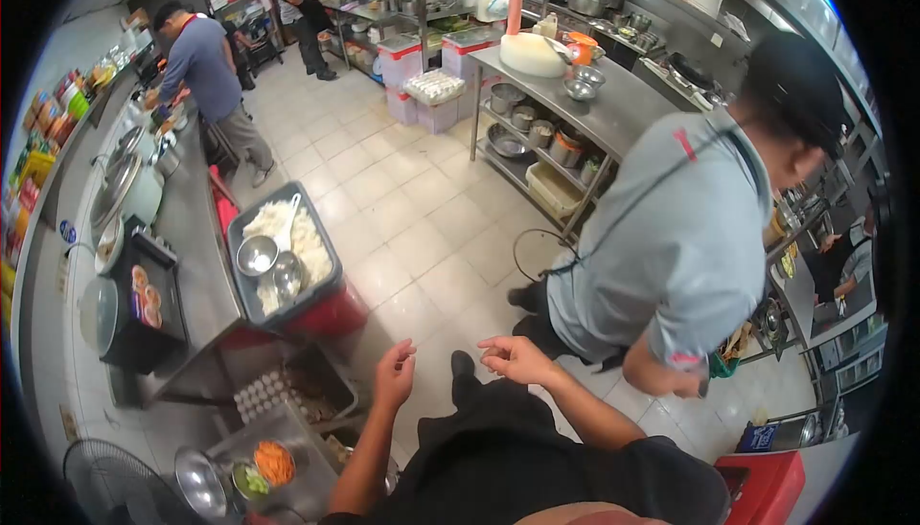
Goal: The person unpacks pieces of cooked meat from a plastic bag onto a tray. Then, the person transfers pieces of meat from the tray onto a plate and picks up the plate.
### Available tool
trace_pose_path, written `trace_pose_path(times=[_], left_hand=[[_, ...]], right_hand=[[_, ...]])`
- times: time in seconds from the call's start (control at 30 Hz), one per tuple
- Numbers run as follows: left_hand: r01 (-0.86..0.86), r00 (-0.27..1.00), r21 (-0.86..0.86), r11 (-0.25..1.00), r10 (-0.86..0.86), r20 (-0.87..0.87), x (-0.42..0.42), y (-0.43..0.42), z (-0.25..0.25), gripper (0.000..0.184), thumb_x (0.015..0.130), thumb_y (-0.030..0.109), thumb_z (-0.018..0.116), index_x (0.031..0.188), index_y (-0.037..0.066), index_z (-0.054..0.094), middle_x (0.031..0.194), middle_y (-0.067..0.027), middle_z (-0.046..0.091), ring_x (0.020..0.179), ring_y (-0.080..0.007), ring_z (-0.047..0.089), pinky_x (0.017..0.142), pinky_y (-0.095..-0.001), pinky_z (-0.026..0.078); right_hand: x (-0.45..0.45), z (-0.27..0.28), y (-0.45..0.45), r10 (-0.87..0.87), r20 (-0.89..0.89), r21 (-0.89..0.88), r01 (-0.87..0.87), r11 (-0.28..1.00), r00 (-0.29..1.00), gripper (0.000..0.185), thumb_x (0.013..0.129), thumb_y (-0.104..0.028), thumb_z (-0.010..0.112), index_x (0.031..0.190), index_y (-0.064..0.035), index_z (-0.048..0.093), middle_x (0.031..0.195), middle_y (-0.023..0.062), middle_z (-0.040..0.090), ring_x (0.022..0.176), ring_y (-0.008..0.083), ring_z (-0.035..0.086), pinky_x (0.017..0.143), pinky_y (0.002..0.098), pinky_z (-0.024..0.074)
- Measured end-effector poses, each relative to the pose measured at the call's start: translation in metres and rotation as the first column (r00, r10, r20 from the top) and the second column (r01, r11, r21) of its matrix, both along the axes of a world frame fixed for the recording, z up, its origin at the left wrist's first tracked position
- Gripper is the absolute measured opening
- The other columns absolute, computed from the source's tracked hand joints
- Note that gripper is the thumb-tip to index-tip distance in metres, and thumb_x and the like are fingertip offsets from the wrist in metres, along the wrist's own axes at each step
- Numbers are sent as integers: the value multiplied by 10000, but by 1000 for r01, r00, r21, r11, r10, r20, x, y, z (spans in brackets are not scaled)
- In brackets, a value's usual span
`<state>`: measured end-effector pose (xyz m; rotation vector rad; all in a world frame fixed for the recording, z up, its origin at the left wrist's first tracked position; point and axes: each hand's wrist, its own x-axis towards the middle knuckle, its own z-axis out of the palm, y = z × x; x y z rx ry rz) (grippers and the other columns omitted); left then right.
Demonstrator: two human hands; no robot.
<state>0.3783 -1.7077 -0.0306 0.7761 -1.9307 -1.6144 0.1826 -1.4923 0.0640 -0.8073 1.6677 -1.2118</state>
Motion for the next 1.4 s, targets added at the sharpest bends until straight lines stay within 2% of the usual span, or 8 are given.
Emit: trace_pose_path(times=[0.1,0.23,0.4,0.6,0.83,1.0,1.2,1.4], left_hand=[[15,1000,90,996,-17,23,-30,-29,-14,354,915,31,584,1268,36,606,1071,-90,687,939,-150,642,806,-287,519],[5,999,190,982,-15,48,-61,-77,-35,352,922,39,585,1272,13,590,1082,-84,676,969,-148,632,840,-293,516],[-165,986,248,954,159,47,-98,-143,-46,355,930,51,583,1277,-24,571,1091,-92,667,1015,-182,631,866,-320,526],[-273,962,358,893,253,103,-159,-206,-44,352,928,69,576,1276,16,573,1082,-85,680,885,-140,645,724,-269,512],[-223,973,419,880,178,143,-253,-305,-71,355,939,107,589,1286,31,575,1058,-71,684,824,-133,639,688,-261,505],[-167,982,453,876,106,156,-345,-404,-69,351,948,121,598,1289,38,575,1053,-79,685,849,-137,640,707,-269,515],[-1,988,362,932,-54,143,-481,-510,-38,342,940,135,608,1265,32,587,1010,-74,682,820,-139,638,691,-267,512],[23,984,338,941,-80,157,-601,-563,-41,345,921,134,632,1258,64,603,978,-67,670,807,-128,622,666,-250,505]], right_hand=[[-40,-10,-38,-27,-38,-96,23,995,999,362,916,-116,657,1244,28,606,841,51,686,700,106,604,640,281,509],[-97,1,-99,-47,-114,-42,42,998,992,328,912,-143,661,1201,9,634,840,69,701,755,123,628,709,292,521],[-184,2,-191,38,-237,-133,-71,989,971,315,905,-143,662,1184,2,646,872,99,719,794,156,668,744,300,539],[-259,27,-299,76,-288,-129,-117,985,955,325,890,-135,666,1184,3,651,914,125,727,820,180,690,746,311,551],[-353,-64,-364,-34,-271,2,35,999,962,341,871,-162,688,1165,9,661,922,112,715,798,161,674,724,293,541],[-415,-83,-378,-143,-344,111,191,975,928,355,863,-154,698,1165,28,652,924,92,698,753,127,650,673,267,535],[-504,-68,-410,-401,-456,48,472,880,794,367,829,-151,708,1139,39,661,975,132,712,826,191,683,754,314,548],[-613,-89,-451,-486,-498,-53,534,844,719,399,800,-152,768,1153,-11,647,1093,97,668,852,175,662,766,325,546]])
